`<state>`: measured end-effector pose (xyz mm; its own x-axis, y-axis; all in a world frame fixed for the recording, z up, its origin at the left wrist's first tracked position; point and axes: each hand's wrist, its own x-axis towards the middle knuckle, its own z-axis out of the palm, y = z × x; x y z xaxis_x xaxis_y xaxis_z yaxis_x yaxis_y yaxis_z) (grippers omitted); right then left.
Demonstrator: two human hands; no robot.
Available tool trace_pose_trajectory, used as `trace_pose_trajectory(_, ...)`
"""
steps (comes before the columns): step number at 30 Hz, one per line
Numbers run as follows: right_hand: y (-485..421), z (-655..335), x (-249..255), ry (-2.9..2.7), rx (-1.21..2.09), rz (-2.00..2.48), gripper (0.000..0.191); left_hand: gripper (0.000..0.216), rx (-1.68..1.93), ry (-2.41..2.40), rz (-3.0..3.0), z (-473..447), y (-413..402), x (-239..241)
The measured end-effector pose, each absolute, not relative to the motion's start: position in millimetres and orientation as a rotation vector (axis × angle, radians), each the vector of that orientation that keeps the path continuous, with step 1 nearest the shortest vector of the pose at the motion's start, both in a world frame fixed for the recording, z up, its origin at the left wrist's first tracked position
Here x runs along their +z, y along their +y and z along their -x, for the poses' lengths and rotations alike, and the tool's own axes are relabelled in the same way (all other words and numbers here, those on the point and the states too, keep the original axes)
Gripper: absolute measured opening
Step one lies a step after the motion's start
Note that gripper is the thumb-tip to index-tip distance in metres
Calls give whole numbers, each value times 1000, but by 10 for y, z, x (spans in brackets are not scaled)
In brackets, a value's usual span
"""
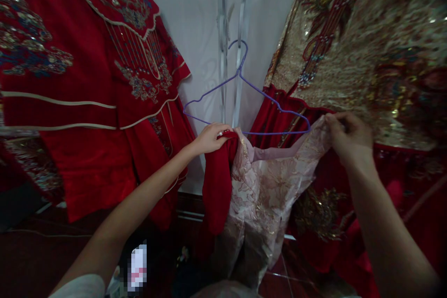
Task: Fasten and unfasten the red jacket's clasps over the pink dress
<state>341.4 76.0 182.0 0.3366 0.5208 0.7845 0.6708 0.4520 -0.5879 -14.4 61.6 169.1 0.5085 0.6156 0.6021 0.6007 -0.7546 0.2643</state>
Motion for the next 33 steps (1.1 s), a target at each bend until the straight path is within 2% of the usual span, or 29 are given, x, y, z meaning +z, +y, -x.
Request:
trace_pose_trajectory(6,791,-3176,1986,-1405,-125,1150,22,19,1097,1010,-2685,94,613,1700)
trace_pose_trajectory(15,730,-3352,2012,-1262,-263,1236,15,15,1106,1082,-2708,236,621,1712)
trace_pose_trajectory(22,688,-3126,2147,-1396,-300,1187,15,15,1111,1018,-2690,155,666,1691)
trace_pose_trajectory(27,872,-3002,2279,-1477,-398,1247,18,14,1159,934,-2649,84,660,1668)
trace_pose_trajectory(33,1073,-3169,2209,-1416,-434,1313,20,12,1169,883,-2631,124,652,1644)
